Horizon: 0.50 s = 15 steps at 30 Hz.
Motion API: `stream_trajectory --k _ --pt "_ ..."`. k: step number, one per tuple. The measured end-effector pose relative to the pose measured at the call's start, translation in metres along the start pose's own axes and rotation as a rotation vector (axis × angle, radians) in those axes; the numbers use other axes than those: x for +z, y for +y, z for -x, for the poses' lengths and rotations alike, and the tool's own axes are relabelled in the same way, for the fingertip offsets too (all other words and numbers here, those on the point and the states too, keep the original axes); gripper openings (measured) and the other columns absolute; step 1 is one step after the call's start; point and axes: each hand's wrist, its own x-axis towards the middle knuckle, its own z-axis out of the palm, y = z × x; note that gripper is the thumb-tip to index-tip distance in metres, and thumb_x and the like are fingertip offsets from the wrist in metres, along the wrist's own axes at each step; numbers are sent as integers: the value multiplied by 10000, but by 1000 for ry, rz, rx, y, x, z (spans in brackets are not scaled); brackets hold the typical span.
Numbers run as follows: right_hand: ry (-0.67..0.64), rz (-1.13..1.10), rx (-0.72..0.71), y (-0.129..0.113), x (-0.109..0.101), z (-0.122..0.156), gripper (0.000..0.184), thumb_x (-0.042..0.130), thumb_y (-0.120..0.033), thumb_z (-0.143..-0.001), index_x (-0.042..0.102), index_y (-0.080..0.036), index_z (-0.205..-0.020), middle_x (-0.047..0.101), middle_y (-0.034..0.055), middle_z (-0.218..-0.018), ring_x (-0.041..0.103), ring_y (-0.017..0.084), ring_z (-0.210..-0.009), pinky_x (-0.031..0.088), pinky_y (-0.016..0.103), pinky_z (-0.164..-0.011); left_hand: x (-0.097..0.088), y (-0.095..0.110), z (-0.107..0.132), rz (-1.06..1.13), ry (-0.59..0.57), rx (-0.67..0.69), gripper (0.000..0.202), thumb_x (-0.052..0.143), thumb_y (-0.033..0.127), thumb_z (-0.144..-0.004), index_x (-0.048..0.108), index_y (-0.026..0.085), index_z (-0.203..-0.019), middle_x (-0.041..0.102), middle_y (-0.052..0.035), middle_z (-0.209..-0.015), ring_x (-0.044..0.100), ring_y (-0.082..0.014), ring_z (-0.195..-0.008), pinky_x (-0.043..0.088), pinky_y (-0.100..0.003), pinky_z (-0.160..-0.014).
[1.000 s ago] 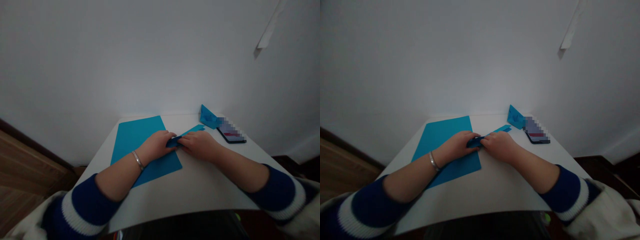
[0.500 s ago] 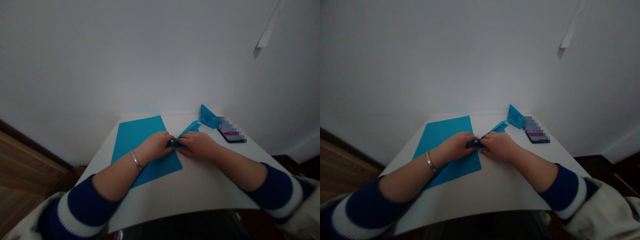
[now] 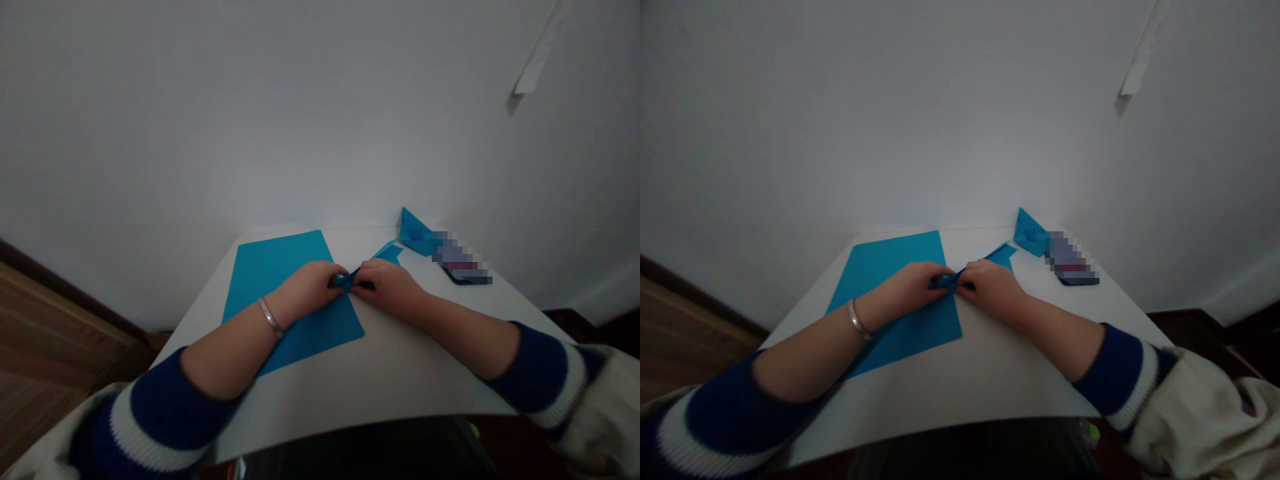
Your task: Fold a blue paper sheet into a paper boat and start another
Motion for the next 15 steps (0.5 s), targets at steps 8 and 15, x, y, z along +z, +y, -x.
stream_trajectory --k 8,15 --pt "17 88 -60 0 2 1 117 604 -274 -867 701 -209 -866 671 35 -834 565 161 -793 339 262 -637 -1 1 0 -3 15 -54 261 584 206 -778 690 220 -1016 699 -15 -831 610 -161 -724 413 -244 -646" --pt "25 105 -2 -4 -2 0 106 606 -255 -858 672 -209 -927 678 31 -856 577 165 -795 330 261 -628 2 2 2 -162 16 -59 154 546 247 -794 662 196 -882 682 -51 -822 617 -205 -770 432 -279 -653"
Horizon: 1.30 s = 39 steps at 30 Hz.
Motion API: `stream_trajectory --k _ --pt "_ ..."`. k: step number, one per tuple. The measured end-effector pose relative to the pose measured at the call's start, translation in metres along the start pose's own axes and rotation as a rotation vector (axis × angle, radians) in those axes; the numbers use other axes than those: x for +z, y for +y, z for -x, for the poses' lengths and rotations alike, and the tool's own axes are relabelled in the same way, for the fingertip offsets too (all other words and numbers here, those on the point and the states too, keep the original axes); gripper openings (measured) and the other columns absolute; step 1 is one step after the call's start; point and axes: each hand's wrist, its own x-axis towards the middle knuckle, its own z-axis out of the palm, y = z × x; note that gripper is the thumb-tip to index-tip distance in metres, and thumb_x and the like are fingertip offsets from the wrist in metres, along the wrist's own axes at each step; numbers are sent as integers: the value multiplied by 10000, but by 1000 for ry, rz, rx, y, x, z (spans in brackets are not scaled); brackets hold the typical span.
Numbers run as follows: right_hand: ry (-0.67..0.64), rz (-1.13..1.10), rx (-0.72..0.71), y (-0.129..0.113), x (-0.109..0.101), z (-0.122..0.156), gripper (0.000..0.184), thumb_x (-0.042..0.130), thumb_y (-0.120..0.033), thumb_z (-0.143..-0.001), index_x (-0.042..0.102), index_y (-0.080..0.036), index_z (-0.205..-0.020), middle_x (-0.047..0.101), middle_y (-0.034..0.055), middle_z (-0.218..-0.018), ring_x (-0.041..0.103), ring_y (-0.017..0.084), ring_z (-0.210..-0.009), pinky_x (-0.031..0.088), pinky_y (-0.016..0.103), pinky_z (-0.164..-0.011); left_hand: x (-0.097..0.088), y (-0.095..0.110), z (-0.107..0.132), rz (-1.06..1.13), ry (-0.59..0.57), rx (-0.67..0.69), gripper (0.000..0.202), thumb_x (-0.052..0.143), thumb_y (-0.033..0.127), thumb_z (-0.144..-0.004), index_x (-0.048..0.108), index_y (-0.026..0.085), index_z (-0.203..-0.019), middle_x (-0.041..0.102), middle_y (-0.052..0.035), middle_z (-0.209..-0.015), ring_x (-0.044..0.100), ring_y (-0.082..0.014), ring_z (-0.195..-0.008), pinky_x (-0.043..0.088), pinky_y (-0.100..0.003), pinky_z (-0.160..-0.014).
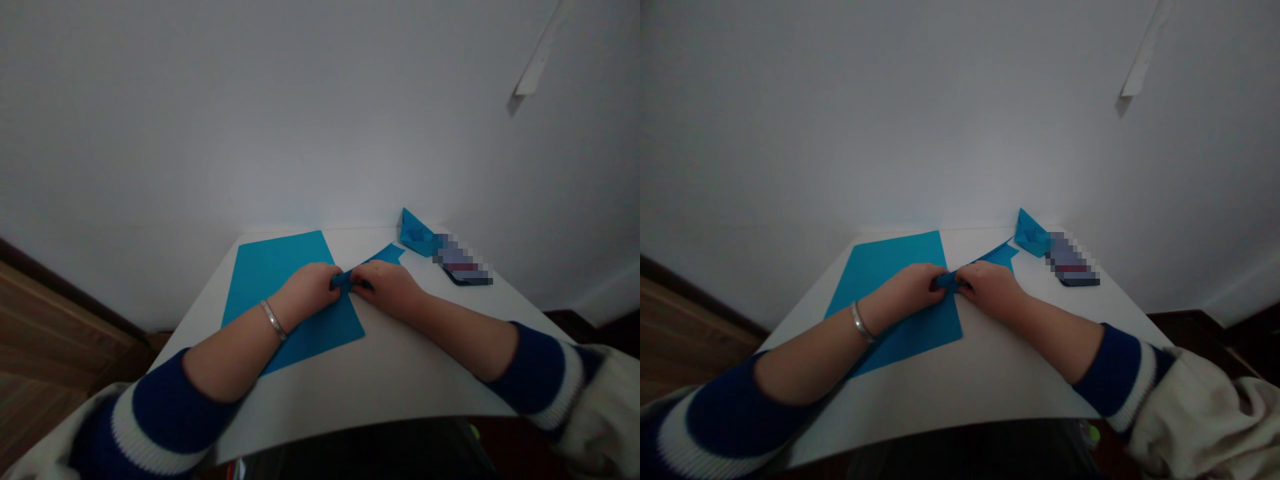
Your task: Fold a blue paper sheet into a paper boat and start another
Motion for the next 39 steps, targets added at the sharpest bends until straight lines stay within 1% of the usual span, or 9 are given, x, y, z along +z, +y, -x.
stream_trajectory --k 2,7,10,16,23,29,35,37,39 --pt "2 35 -39 0 0 0 117 587 -244 -872 665 -214 -955 677 27 -850 574 164 -791 317 262 -612 0 1 1 -23 -10 -17 164 543 261 -805 653 201 -911 687 -57 -841 630 -219 -781 440 -288 -646" --pt "-46 120 -259 1 -2 1 172 535 -215 -909 689 -251 -980 677 28 -907 559 166 -804 304 271 -594 -3 4 4 -76 -54 -72 193 514 287 -841 640 207 -963 695 -71 -879 653 -243 -800 458 -306 -645" --pt "-54 141 -325 -1 -3 1 193 540 -208 -899 695 -257 -1003 668 36 -933 553 179 -826 318 276 -601 -2 5 5 -98 -67 -66 218 493 308 -862 625 199 -996 693 -81 -907 656 -250 -816 469 -315 -661" --pt "-55 85 -296 -2 -3 0 227 510 -207 -898 692 -234 -1030 650 56 -994 550 184 -872 386 290 -686 2 1 3 -104 -48 -25 220 487 282 -858 599 204 -1030 695 -77 -940 658 -253 -838 475 -316 -665" --pt "-79 34 -282 -3 -3 -1 258 498 -196 -890 689 -211 -1062 642 82 -1025 548 203 -920 423 316 -746 1 2 4 -87 -41 -54 219 493 278 -852 582 202 -1037 694 -79 -922 660 -253 -829 465 -309 -640" --pt "-60 -71 -216 -1 -6 -1 186 552 -171 -830 726 -196 -891 664 62 -919 573 175 -841 423 290 -720 2 2 4 -123 -49 -83 189 481 270 -855 577 206 -1005 687 -81 -888 657 -241 -794 446 -290 -601" --pt "-109 -30 -158 1 -13 0 151 573 -201 -816 724 -191 -800 683 53 -890 590 169 -798 409 286 -678 4 0 5 -124 -50 -93 201 497 266 -834 580 209 -1008 687 -68 -884 649 -222 -788 426 -269 -590" --pt "-124 5 -151 1 -14 0 155 566 -207 -823 720 -192 -832 681 56 -910 588 173 -798 404 287 -663 4 0 5 -123 -50 -91 202 494 265 -834 580 212 -1009 687 -71 -892 649 -228 -789 430 -276 -593" --pt "-121 28 -183 1 -14 1 191 557 -219 -833 713 -198 -940 669 64 -941 580 184 -827 409 293 -677 4 0 5 -118 -49 -88 202 486 265 -840 581 215 -1011 686 -73 -897 648 -231 -793 438 -282 -602"
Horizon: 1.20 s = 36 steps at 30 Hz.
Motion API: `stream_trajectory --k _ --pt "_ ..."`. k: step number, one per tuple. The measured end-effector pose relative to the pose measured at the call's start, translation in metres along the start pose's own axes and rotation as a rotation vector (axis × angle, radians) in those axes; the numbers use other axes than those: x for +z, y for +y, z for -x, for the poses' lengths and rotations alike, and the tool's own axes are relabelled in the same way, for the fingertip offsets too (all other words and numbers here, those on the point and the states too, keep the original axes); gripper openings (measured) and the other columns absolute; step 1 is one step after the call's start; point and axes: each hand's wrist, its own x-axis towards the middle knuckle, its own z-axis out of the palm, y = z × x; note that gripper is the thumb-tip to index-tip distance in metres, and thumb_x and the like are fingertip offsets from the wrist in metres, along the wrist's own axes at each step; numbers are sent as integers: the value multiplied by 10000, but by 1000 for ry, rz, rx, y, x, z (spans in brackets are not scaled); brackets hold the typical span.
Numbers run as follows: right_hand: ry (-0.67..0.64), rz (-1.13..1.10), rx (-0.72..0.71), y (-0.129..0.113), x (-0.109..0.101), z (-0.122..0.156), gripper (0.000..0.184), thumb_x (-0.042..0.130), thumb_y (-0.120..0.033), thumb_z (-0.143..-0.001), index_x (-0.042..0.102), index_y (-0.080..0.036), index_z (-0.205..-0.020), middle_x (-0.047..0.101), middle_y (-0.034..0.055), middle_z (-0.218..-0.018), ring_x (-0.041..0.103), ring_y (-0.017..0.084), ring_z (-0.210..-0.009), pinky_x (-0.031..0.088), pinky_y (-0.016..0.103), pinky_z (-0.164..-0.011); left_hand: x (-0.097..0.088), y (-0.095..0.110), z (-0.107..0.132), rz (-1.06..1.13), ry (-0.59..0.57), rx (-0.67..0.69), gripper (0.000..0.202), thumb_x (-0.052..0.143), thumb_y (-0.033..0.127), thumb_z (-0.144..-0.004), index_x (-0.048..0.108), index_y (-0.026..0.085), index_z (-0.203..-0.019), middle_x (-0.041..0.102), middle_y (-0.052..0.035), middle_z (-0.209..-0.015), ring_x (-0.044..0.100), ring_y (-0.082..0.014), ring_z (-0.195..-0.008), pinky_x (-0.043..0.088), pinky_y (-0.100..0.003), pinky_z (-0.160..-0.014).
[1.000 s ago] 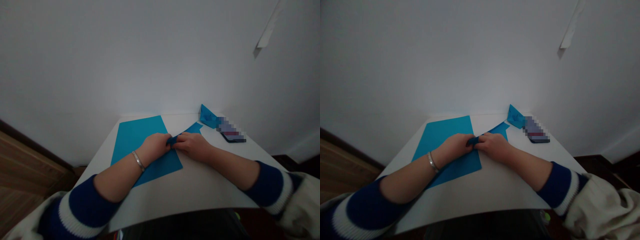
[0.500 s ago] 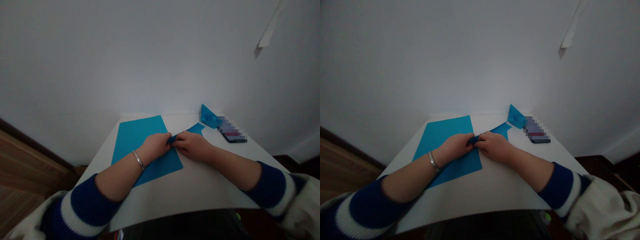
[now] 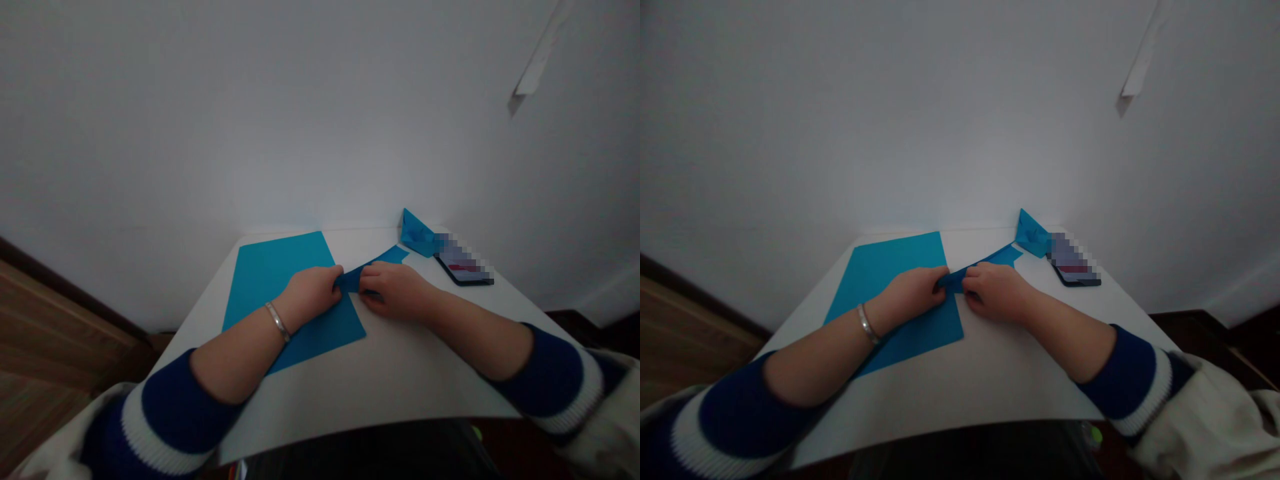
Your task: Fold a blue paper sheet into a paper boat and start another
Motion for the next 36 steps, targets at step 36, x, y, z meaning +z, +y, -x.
stream_trajectory --k 36 --pt "-63 140 -23 -7 -3 2 264 518 -239 -880 662 -211 -1100 662 76 -1048 595 221 -918 436 317 -713 -6 2 3 -79 47 175 257 495 290 -876 630 219 -1082 634 -67 -1004 623 -228 -891 502 -306 -687"
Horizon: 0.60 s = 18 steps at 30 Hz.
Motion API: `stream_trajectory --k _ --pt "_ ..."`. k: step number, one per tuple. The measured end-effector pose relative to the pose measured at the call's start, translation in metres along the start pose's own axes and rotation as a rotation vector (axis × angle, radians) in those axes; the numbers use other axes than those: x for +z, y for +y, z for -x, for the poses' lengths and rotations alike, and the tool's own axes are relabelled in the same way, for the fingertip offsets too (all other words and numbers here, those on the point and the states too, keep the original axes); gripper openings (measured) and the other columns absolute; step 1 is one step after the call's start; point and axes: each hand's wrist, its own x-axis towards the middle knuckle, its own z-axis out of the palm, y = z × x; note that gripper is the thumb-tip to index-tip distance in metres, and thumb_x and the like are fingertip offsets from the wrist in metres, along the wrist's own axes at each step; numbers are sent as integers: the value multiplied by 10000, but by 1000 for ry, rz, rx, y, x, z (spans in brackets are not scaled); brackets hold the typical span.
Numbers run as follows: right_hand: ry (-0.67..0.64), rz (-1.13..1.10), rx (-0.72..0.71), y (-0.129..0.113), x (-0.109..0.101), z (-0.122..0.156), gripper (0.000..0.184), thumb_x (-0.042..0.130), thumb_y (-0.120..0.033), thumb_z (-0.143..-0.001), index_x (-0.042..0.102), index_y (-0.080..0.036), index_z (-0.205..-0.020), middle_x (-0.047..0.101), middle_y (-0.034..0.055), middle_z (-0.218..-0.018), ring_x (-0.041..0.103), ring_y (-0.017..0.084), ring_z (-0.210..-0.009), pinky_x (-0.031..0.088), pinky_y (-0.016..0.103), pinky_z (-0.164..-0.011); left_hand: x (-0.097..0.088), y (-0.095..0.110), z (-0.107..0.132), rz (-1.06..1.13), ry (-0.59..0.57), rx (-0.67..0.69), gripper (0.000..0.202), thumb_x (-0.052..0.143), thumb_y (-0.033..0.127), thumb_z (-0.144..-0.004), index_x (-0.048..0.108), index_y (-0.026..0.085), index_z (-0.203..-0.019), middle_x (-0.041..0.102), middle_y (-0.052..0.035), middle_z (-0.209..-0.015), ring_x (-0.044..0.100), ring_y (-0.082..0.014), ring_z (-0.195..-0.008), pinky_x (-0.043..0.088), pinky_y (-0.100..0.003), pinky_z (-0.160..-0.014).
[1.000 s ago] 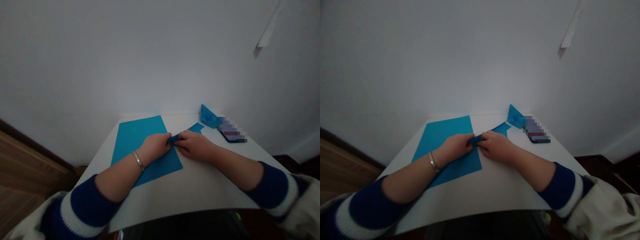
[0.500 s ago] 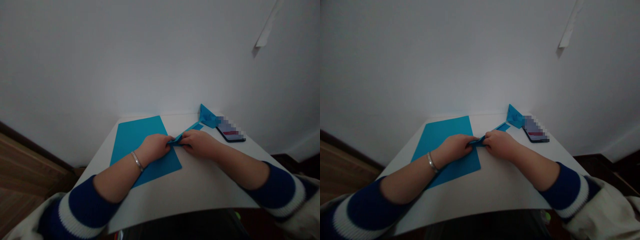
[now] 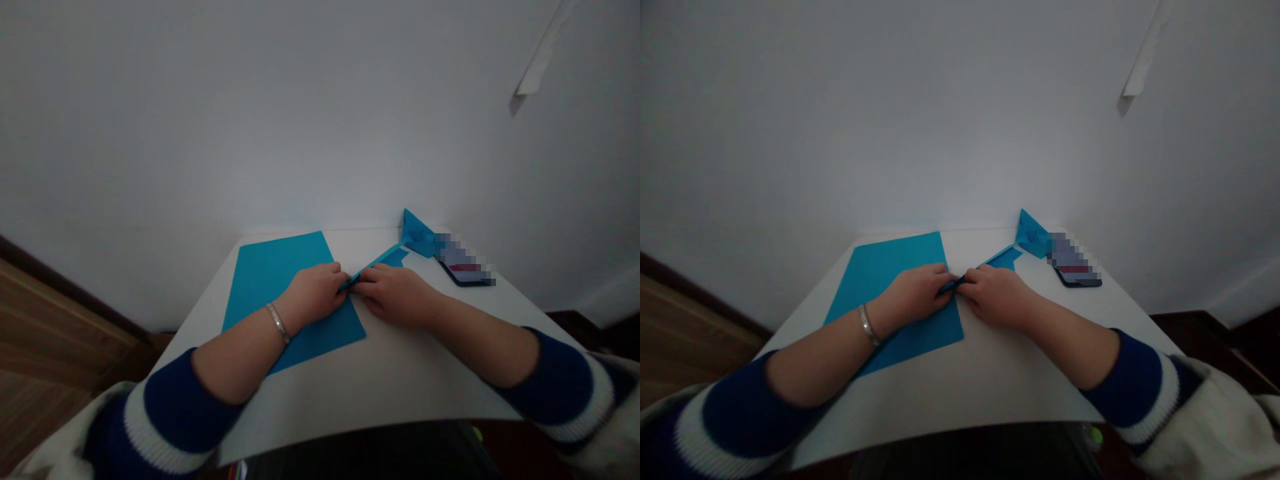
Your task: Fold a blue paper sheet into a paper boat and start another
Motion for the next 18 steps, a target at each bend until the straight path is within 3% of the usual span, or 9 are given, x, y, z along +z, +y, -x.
stream_trajectory --k 5,9,14,18 --pt "-28 -13 33 3 0 -1 217 513 -174 -873 685 -187 -1006 666 76 -1004 591 212 -923 437 311 -745 2 -2 0 -9 38 43 192 544 254 -840 648 199 -992 589 -65 -1015 595 -213 -895 504 -293 -689" --pt "-6 43 209 5 -4 -1 145 546 -251 -852 650 -172 -916 642 89 -967 583 235 -935 435 307 -707 2 -3 0 15 60 56 203 550 228 -835 655 191 -1005 593 -73 -1088 596 -223 -938 521 -316 -740" --pt "-7 27 499 8 -5 3 490 583 -545 -778 572 -145 -1061 614 137 -1061 603 287 -937 459 352 -696 7 -6 -1 104 88 178 377 532 148 -827 580 153 -1201 580 -88 -1271 540 -235 -1154 454 -351 -982" --pt "-153 6 589 14 -1 5 607 507 -637 -788 567 -156 -1154 620 173 -1121 618 331 -961 469 419 -746 12 -10 -1 129 95 185 437 585 263 -843 531 136 -1259 581 -138 -1268 478 -266 -1253 411 -393 -1031"
